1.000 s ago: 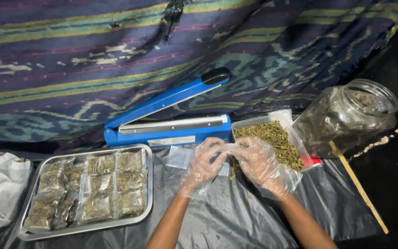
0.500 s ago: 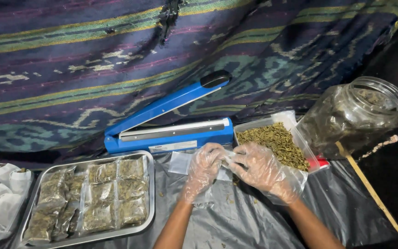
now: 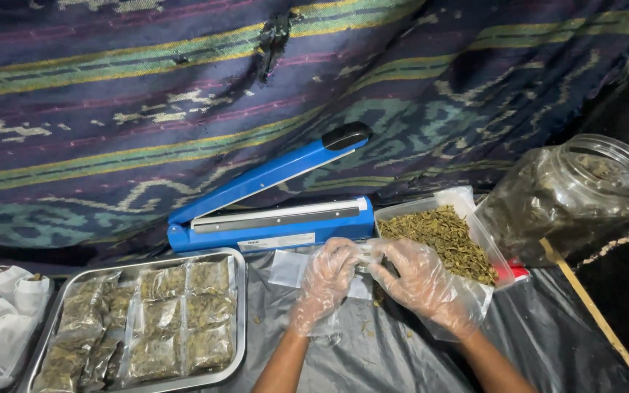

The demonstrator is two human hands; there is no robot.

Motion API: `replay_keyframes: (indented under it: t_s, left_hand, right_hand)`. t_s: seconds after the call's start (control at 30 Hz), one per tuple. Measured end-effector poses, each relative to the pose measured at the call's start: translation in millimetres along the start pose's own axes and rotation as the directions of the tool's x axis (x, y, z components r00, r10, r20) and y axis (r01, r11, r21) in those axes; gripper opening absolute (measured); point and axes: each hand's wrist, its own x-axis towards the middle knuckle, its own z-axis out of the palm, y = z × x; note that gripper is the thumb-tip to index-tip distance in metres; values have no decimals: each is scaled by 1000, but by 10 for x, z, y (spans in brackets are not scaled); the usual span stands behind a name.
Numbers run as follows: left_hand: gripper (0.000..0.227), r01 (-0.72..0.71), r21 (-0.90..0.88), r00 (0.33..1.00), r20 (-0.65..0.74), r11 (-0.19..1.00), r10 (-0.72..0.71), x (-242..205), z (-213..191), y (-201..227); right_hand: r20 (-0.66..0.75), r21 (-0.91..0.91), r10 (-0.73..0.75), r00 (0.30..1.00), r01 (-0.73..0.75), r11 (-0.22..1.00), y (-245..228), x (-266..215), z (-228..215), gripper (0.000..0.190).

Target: The person fills small plastic bags with dried leaves from a container and a jar, using their hands and a small plastic cup.

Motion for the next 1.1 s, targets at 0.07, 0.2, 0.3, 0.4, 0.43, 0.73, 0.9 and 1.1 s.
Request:
replay_keyframes:
  t_s: [0.07,0.2,0.3,0.4,0.43,0.73,0.9,1.1]
  left_hand:
    - [23,-11,27,1000,-23,1000,12,11,-3,10]
    - [25,-46,38,998,-43,998,47,-47,76,-62]
    - [25,-41,3,999,-11,999,41,-28,64,0]
    - [24,-51,41,998,-34,998,52,-33,36,23]
    - [23,-58,65,997,-41,996,61,-40,41,18]
    - [18,-50,72,998,-40,996,53,-85,89,-13]
    - [20,-61,67,998,-23,996,63,-11,46,48]
    - [17,-23,50,999,-25,998,24,-64,40,104]
  right_hand:
    - [11,76,-45,999,44,996,-36,48,-11,7]
    - [55,27,-30,998,29,999,-21,17,1,12]
    - [60,-30,-13,998,15,999,117,-119,72,11]
    - [3,-16,-46,999,46,999,-3,-71,14,15]
    - [1,-24,-40,999,40,999,-19,-74,11,16]
    - [54,15,7,999,-8,1000,-48,-73,-20,11]
    - [59,34,19,998,-21,999,14,-58,2,10]
    - [27,86,1,1000,-3,996,-56,-65,-35,27]
